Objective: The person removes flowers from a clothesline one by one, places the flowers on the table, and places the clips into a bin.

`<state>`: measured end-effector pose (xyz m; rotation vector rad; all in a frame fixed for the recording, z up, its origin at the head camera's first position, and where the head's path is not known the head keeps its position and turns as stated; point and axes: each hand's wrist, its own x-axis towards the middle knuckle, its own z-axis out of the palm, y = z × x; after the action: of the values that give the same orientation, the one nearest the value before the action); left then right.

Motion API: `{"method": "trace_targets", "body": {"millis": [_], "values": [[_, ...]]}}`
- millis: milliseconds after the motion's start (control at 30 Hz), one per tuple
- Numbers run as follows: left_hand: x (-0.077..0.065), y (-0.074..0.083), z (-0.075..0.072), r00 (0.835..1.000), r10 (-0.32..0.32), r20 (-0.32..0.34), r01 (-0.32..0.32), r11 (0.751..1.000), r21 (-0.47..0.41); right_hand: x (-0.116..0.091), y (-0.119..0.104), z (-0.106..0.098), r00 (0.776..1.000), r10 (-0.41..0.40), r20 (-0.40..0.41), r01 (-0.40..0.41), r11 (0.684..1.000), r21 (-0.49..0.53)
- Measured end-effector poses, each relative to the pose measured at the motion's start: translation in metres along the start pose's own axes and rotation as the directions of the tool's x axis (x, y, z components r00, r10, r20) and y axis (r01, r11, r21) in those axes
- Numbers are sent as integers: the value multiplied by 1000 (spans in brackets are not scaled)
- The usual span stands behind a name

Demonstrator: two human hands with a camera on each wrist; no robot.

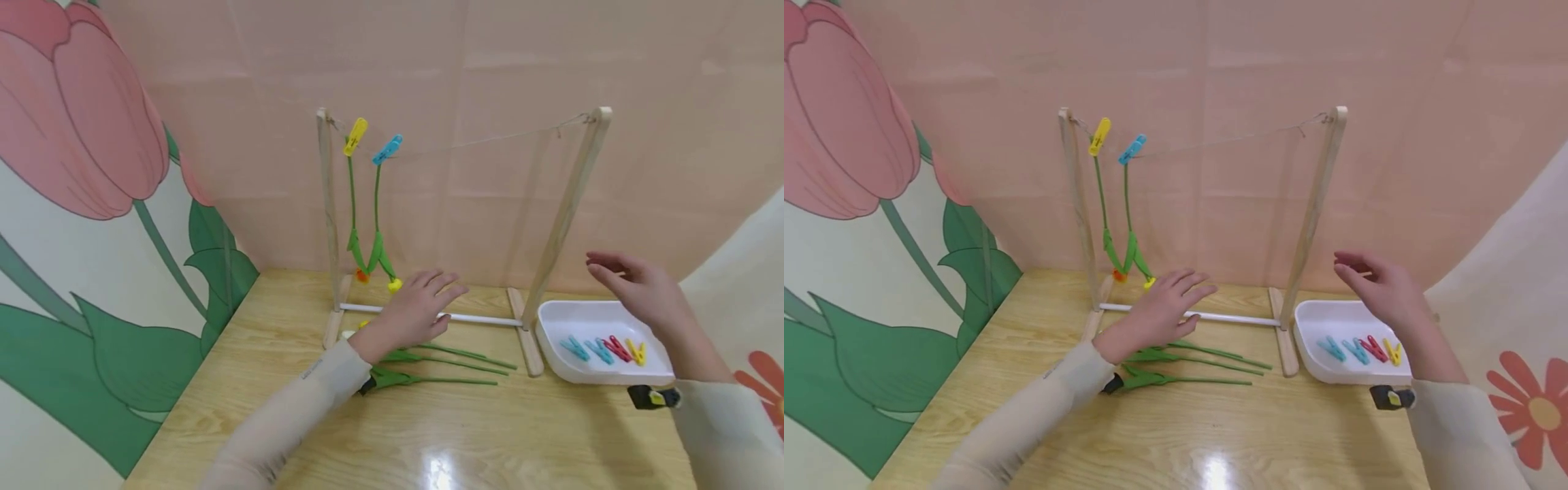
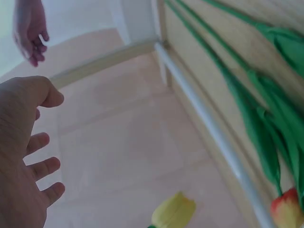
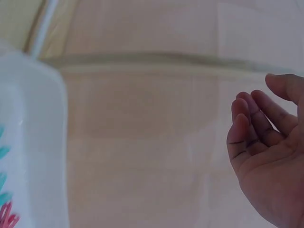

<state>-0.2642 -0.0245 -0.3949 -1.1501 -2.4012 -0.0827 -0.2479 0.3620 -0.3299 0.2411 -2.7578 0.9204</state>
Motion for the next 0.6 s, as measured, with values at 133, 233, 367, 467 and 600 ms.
{"method": "trace_targets", "body": {"millis": [133, 233, 367, 467, 600], "values": [[-2, -10, -10, 998, -10, -66, 9, 1000, -13, 4, -31, 2, 1000, -16, -14, 17, 995, 97], [-3, -17, -18, 996, -18, -88, 15, 999, -39, 9, -52, 5, 998, -53, -31, 57, 990, 129], [-5, -26, -30, 991, -47, -121, 41, 998, -48, 19, -78, 10, 994, -101, -45, 107, 980, 165], [-6, -33, -39, 985, -73, -154, 67, 997, -43, 25, -95, 13, 990, -127, -60, 137, 967, 214], [-7, -41, -49, 971, -106, -212, 97, 994, -54, 31, -116, 17, 978, -184, -97, 205, 934, 292]]}}
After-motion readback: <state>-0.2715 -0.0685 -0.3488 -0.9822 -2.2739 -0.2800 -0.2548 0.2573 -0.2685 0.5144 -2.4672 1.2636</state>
